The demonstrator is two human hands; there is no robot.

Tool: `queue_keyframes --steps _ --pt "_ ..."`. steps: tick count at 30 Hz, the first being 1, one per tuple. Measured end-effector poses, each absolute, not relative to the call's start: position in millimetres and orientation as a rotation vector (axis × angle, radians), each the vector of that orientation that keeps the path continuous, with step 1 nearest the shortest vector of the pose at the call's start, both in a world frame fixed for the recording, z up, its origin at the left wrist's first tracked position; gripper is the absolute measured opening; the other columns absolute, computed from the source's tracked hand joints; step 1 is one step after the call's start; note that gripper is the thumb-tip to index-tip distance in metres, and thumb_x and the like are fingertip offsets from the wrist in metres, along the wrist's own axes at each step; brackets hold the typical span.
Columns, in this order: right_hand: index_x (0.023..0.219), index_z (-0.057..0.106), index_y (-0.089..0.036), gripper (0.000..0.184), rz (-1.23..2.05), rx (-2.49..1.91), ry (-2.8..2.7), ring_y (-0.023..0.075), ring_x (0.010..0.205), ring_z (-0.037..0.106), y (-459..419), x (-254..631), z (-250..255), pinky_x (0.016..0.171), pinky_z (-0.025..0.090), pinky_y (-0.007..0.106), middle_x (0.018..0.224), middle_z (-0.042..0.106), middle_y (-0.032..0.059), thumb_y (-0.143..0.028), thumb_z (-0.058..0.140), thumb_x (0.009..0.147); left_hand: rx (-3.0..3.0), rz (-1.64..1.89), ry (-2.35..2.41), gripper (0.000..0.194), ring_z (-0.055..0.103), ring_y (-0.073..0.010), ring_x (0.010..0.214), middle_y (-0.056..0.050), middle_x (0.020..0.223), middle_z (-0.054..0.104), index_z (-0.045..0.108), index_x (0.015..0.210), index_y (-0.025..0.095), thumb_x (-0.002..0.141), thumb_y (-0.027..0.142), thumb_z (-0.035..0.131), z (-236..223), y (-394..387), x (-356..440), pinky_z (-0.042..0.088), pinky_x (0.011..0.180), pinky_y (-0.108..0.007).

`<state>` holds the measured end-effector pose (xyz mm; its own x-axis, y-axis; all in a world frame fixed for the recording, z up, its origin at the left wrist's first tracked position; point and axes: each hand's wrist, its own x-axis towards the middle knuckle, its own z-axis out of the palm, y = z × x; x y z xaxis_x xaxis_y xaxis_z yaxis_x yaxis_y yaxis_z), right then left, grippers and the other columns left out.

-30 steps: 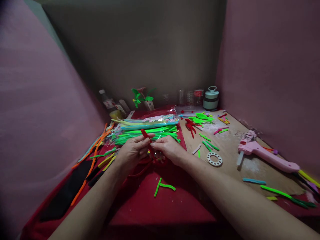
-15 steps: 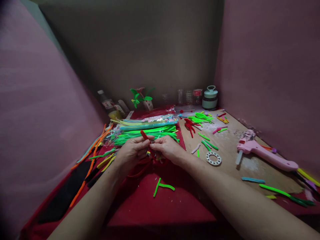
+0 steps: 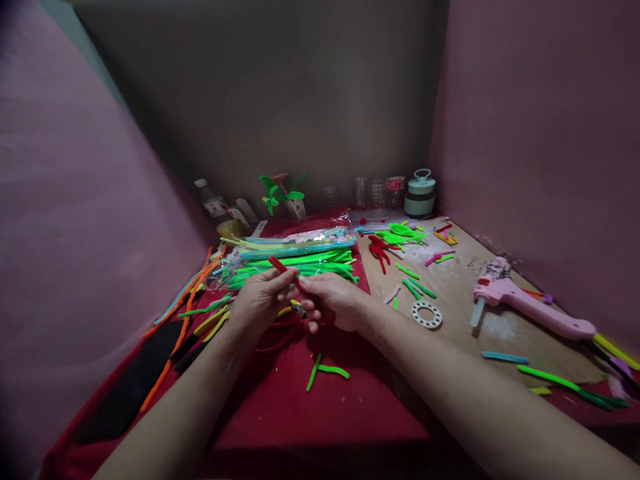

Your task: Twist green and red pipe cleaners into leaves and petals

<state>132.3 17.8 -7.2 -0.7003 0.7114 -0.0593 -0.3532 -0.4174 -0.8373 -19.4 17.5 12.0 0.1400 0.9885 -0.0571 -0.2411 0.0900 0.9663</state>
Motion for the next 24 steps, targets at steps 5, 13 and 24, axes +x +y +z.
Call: queue_keyframes --steps 5,13,24 --pt "0.079 0.055 -0.016 0.019 2.093 -0.696 -1.110 0.0047 0.037 0.023 16.8 132.3 -4.3 0.034 0.028 0.017 0.048 0.037 -0.0071 -0.035 0.051 0.083 0.932 1.192 0.982 0.027 0.047 -0.0039 0.041 0.006 0.043 0.045 0.064 0.074 0.010 0.058 0.026 0.079 11.5 20.5 -20.8 0.030 0.038 -0.012" --pt "0.080 0.062 -0.013 0.022 2.079 -0.767 -1.132 0.0052 0.038 0.017 19.3 135.9 -8.0 0.034 0.020 0.019 0.045 0.027 -0.0089 -0.035 0.056 0.077 0.868 1.186 0.882 0.014 0.053 -0.0057 0.042 -0.007 0.072 0.068 0.063 0.076 0.009 0.068 0.018 0.070 11.8 22.4 -23.1 0.037 0.034 -0.014" --pt "0.055 0.052 -0.014 0.020 2.117 -0.845 -0.856 0.0075 0.037 0.032 25.2 134.3 -7.7 0.038 0.034 0.024 0.043 0.040 -0.0033 -0.018 0.054 0.074 0.818 1.370 0.856 0.004 0.053 -0.0053 0.038 -0.004 0.062 0.066 0.063 0.068 0.009 0.069 0.010 0.067 24.7 21.7 -24.3 0.038 0.030 -0.011"
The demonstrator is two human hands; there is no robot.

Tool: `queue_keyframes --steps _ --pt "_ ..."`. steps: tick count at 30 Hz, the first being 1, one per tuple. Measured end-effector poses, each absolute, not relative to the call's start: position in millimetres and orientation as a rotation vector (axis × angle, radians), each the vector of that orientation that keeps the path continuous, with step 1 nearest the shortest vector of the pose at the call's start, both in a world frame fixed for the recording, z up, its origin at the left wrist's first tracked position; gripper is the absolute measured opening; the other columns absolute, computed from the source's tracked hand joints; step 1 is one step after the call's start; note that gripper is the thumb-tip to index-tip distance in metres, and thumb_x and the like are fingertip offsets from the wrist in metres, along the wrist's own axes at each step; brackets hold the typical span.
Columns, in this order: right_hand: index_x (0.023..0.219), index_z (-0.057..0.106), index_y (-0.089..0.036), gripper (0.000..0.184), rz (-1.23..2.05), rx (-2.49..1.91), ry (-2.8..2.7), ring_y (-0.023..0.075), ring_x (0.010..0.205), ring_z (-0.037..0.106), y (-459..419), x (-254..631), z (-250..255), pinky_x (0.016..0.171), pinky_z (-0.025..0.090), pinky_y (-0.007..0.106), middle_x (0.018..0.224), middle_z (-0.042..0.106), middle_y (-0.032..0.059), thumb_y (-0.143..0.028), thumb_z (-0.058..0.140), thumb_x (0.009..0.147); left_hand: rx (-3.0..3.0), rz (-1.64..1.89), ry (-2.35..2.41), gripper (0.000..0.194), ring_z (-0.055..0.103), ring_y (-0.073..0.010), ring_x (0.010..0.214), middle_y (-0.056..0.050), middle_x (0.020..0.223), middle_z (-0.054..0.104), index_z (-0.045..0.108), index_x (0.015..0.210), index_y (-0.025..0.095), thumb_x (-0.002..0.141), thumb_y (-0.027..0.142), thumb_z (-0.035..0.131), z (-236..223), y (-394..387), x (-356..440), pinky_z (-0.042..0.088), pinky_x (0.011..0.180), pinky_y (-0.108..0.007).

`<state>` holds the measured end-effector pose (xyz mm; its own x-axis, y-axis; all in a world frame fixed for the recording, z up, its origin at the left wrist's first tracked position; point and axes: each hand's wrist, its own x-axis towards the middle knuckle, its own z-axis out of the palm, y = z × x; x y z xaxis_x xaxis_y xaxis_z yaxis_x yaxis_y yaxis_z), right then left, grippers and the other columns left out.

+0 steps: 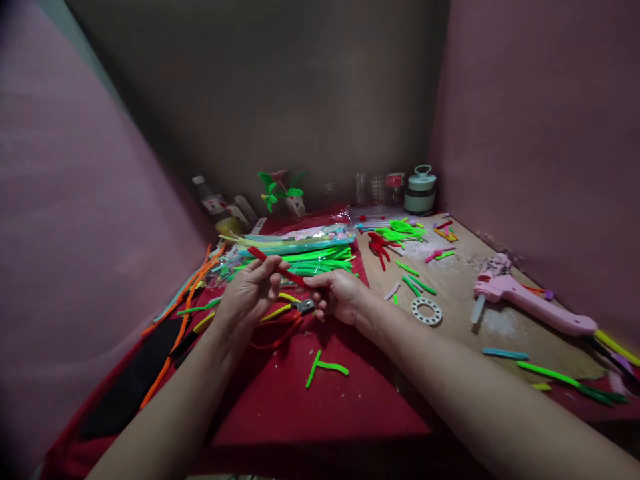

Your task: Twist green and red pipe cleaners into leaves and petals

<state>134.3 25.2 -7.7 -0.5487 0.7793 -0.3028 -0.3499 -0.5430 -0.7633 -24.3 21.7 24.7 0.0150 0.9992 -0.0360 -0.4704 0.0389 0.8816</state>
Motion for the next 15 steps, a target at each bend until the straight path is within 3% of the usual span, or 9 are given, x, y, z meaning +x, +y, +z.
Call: queue_keyframes --steps 10,15 --pt "0.046 0.052 -0.014 0.021 1.773 -0.817 -0.992 0.0082 0.034 0.041 22.2 128.6 -9.1 0.037 0.034 0.024 0.040 0.043 -0.0031 -0.019 0.060 0.064 0.823 1.487 0.821 0.014 0.052 -0.0036 0.045 -0.004 0.065 0.066 0.066 0.071 0.009 0.061 0.014 0.075 16.7 25.4 -20.3 0.037 0.036 -0.011" --pt "0.045 0.050 -0.015 0.023 1.713 -0.781 -1.004 0.0074 0.033 0.039 22.1 127.0 -11.3 0.037 0.033 0.023 0.039 0.040 -0.0049 -0.023 0.064 0.061 0.991 1.276 0.992 0.025 0.042 -0.0026 0.037 0.003 0.047 0.054 0.067 0.077 0.010 0.060 0.027 0.077 3.5 16.6 -12.9 0.029 0.035 -0.014"
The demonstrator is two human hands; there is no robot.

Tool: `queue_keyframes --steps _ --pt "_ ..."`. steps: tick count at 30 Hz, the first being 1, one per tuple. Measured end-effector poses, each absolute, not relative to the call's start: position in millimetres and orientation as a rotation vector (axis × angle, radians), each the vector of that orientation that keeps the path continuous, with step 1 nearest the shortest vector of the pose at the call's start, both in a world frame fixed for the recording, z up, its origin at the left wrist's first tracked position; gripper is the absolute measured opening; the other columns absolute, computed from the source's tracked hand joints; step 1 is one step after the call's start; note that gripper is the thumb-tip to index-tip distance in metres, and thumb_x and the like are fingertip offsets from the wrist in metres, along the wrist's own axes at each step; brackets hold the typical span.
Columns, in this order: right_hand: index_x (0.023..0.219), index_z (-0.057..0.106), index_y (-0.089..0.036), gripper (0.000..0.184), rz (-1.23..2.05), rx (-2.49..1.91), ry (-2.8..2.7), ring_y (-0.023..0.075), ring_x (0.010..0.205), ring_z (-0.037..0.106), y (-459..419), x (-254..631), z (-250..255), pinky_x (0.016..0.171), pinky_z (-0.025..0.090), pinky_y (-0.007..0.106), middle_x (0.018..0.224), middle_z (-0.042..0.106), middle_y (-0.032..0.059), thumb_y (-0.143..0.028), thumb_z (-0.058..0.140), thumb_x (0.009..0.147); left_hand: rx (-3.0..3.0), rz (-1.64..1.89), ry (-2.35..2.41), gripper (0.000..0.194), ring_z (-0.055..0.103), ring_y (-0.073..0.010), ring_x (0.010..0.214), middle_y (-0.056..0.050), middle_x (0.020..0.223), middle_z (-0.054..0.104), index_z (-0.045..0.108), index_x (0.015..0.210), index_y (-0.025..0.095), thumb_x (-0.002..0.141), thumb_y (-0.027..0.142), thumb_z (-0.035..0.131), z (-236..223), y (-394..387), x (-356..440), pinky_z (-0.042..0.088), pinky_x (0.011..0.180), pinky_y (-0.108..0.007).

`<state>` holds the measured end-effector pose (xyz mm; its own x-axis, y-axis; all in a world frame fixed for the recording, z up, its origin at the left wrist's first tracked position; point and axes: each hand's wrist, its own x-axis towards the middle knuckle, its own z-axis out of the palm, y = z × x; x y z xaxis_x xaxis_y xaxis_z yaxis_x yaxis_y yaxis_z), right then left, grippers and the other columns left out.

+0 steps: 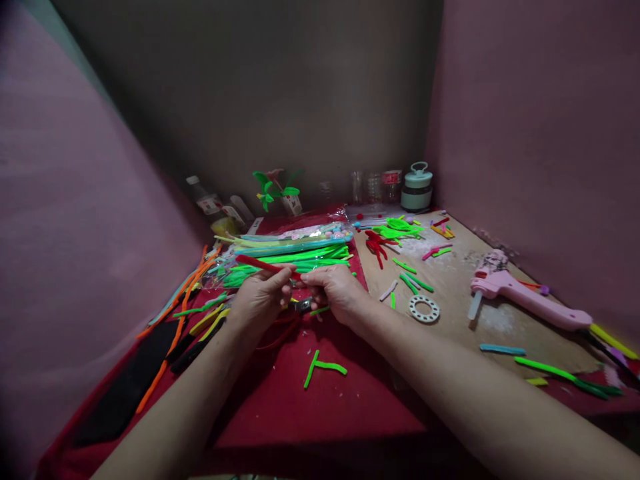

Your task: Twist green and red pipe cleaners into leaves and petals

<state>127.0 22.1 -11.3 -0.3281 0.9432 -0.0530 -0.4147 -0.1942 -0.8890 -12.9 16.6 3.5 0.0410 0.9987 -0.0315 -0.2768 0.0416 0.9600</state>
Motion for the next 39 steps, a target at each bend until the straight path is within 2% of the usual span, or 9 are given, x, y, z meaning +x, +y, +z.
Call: queue_keyframes --steps 4,8,14,17,22,25,27,33,39 --pt "0.043 0.046 -0.016 0.027 1.756 -0.766 -1.045 0.0084 0.032 0.040 21.1 127.1 -11.1 0.033 0.032 0.023 0.039 0.039 -0.0047 -0.025 0.064 0.062 1.078 1.165 1.066 0.029 0.035 -0.0030 0.033 0.006 0.043 0.047 0.066 0.083 0.012 0.066 0.035 0.072 -0.2 11.2 -10.1 0.025 0.035 -0.016" --pt "0.053 0.053 -0.014 0.018 1.904 -0.766 -1.001 0.0078 0.035 0.039 22.6 128.8 -10.9 0.034 0.036 0.023 0.044 0.044 -0.0036 -0.023 0.060 0.067 1.104 1.189 1.153 0.025 0.033 -0.0019 0.033 0.005 0.041 0.046 0.063 0.069 0.011 0.063 0.033 0.074 6.4 13.8 -14.2 0.021 0.034 -0.016" --pt "0.053 0.054 -0.013 0.017 1.923 -0.791 -0.927 0.0072 0.036 0.040 26.8 134.1 -7.6 0.040 0.041 0.024 0.044 0.045 -0.0026 -0.017 0.054 0.069 1.126 1.336 1.162 0.023 0.040 -0.0046 0.034 0.001 0.043 0.054 0.061 0.060 0.010 0.061 0.030 0.074 14.9 21.3 -26.0 0.029 0.036 -0.018" --pt "0.065 0.059 -0.011 0.009 1.792 -0.834 -0.962 0.0072 0.039 0.043 27.0 134.5 -5.1 0.043 0.041 0.024 0.052 0.051 -0.0016 -0.017 0.054 0.069 1.140 1.337 1.192 0.023 0.040 -0.0046 0.033 0.001 0.042 0.054 0.061 0.060 0.010 0.061 0.030 0.074 15.5 21.3 -27.0 0.029 0.036 -0.018" --pt "0.090 0.063 -0.015 0.023 1.209 -0.953 -1.460 0.0122 0.058 0.054 20.5 128.8 -7.1 0.056 0.042 0.025 0.066 0.060 0.0004 -0.029 0.061 0.071 1.182 1.249 1.217 0.023 0.041 -0.0052 0.035 0.001 0.042 0.054 0.064 0.065 0.010 0.062 0.031 0.073 13.6 16.0 -20.5 0.029 0.037 -0.018" --pt "0.089 0.065 -0.016 0.017 0.685 -1.004 -1.859 0.0158 0.073 0.057 15.1 125.8 -9.9 0.068 0.041 0.027 0.080 0.065 0.0048 -0.023 0.058 0.075 1.210 1.211 1.245 0.025 0.041 -0.0046 0.037 0.001 0.044 0.053 0.063 0.064 0.009 0.062 0.032 0.073 13.1 10.9 -15.4 0.029 0.039 -0.018" --pt "0.083 0.065 -0.016 0.017 0.515 -1.067 -1.987 0.0161 0.071 0.056 13.0 125.2 -10.3 0.067 0.039 0.027 0.079 0.065 0.0063 -0.018 0.049 0.080 1.212 1.190 1.252 0.025 0.037 -0.0035 0.036 0.003 0.043 0.050 0.062 0.063 0.010 0.063 0.033 0.072 12.9 8.6 -13.4 0.025 0.038 -0.017" --pt "0.083 0.062 -0.017 0.021 0.522 -1.151 -2.113 0.0159 0.063 0.052 13.6 125.2 -11.3 0.059 0.032 0.027 0.072 0.063 0.0065 -0.019 0.041 0.085 1.182 1.177 1.265 0.025 0.034 -0.0028 0.034 0.003 0.042 0.049 0.062 0.063 0.011 0.062 0.034 0.072 12.7 10.6 -15.5 0.021 0.036 -0.018" --pt "0.077 0.058 -0.017 0.015 0.632 -1.097 -2.067 0.0139 0.058 0.045 14.4 122.6 -13.8 0.058 0.028 0.026 0.065 0.056 0.0034 -0.014 0.044 0.081 1.161 1.155 1.240 0.026 0.036 -0.0031 0.034 0.003 0.042 0.051 0.065 0.065 0.011 0.061 0.035 0.073 9.2 16.8 -21.8 0.022 0.037 -0.018"
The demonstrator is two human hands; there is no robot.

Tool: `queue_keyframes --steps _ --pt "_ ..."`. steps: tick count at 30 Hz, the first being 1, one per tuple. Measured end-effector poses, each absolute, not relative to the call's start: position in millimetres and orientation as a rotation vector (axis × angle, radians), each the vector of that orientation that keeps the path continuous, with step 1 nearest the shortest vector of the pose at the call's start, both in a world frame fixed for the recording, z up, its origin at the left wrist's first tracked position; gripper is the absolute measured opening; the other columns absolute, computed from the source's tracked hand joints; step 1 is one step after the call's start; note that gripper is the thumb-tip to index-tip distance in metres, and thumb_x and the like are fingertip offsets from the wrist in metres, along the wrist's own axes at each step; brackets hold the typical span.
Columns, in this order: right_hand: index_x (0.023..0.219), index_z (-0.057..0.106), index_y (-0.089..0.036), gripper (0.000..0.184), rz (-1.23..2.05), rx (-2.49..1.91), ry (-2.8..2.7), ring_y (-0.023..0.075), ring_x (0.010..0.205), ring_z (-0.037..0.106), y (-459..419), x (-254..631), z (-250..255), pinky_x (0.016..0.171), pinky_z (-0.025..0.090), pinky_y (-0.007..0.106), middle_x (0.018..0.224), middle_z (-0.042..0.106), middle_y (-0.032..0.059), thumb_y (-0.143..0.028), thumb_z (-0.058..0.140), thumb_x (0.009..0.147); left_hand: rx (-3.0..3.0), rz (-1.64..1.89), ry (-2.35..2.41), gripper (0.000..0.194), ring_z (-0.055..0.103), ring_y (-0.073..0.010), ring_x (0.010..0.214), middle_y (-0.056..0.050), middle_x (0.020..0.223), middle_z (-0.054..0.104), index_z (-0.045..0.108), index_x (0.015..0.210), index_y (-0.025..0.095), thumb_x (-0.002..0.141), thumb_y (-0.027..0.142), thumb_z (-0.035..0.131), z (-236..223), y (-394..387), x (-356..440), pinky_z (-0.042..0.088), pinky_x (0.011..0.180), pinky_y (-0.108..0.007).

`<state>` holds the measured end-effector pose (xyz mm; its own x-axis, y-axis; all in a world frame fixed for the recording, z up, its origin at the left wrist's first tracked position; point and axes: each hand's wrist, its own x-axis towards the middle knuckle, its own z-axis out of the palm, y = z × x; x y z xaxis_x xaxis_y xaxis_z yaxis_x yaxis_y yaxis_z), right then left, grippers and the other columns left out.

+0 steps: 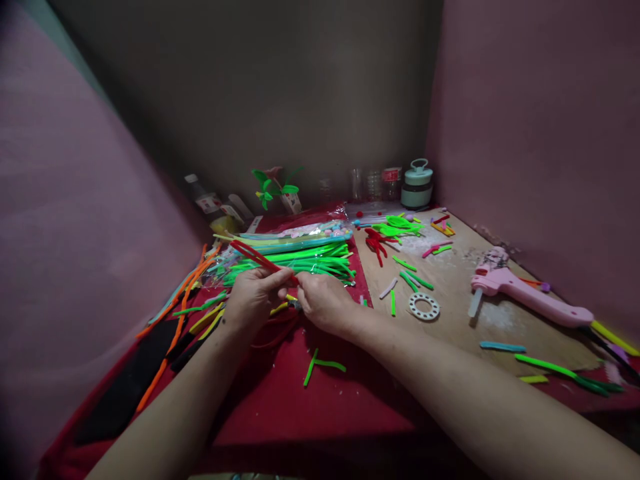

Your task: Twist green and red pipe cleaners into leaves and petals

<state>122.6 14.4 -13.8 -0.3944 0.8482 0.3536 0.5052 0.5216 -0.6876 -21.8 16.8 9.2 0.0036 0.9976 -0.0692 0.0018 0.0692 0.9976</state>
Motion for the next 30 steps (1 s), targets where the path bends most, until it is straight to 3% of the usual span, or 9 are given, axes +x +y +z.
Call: queue_keyframes --steps 3,7,11,23,30 --pt "0.072 0.056 -0.018 0.017 0.961 -0.976 -1.928 0.0106 0.051 0.040 13.6 122.9 -9.6 0.054 0.029 0.024 0.056 0.047 -0.0014 -0.015 0.042 0.082 1.176 1.131 1.230 0.026 0.035 -0.0027 0.034 0.003 0.042 0.050 0.065 0.063 0.011 0.061 0.035 0.073 9.3 19.1 -24.2 0.022 0.037 -0.018" --pt "0.063 0.047 -0.018 0.024 1.700 -0.838 -1.488 0.0068 0.038 0.026 13.0 126.1 -3.6 0.041 0.025 0.022 0.046 0.034 -0.0066 -0.030 0.044 0.084 1.225 1.105 1.191 0.025 0.040 -0.0038 0.039 0.003 0.042 0.048 0.062 0.057 0.011 0.061 0.033 0.073 12.0 19.7 -25.7 0.026 0.041 -0.017" --pt "0.069 0.048 -0.017 0.018 2.097 -0.768 -1.035 0.0053 0.038 0.026 15.8 130.1 -2.5 0.038 0.024 0.019 0.049 0.038 -0.0062 -0.031 0.051 0.080 1.267 1.074 1.162 0.024 0.036 -0.0029 0.039 0.004 0.043 0.046 0.063 0.061 0.010 0.061 0.032 0.073 11.1 20.6 -26.1 0.023 0.040 -0.018" --pt "0.065 0.054 -0.012 0.008 2.222 -0.802 -0.714 0.0053 0.041 0.038 22.0 130.8 -7.8 0.043 0.033 0.020 0.051 0.049 -0.0022 -0.013 0.059 0.071 1.261 1.078 1.194 0.024 0.033 -0.0023 0.037 0.002 0.043 0.049 0.063 0.059 0.010 0.061 0.032 0.074 10.7 21.1 -25.2 0.020 0.038 -0.017" --pt "0.063 0.056 -0.010 0.008 2.179 -0.814 -0.875 0.0055 0.040 0.040 24.5 133.1 -10.2 0.042 0.035 0.020 0.050 0.052 -0.0009 -0.009 0.055 0.071 1.278 1.100 1.213 0.018 0.033 -0.0024 0.036 0.004 0.040 0.046 0.065 0.060 0.011 0.062 0.027 0.073 14.2 20.1 -23.8 0.020 0.037 -0.017"
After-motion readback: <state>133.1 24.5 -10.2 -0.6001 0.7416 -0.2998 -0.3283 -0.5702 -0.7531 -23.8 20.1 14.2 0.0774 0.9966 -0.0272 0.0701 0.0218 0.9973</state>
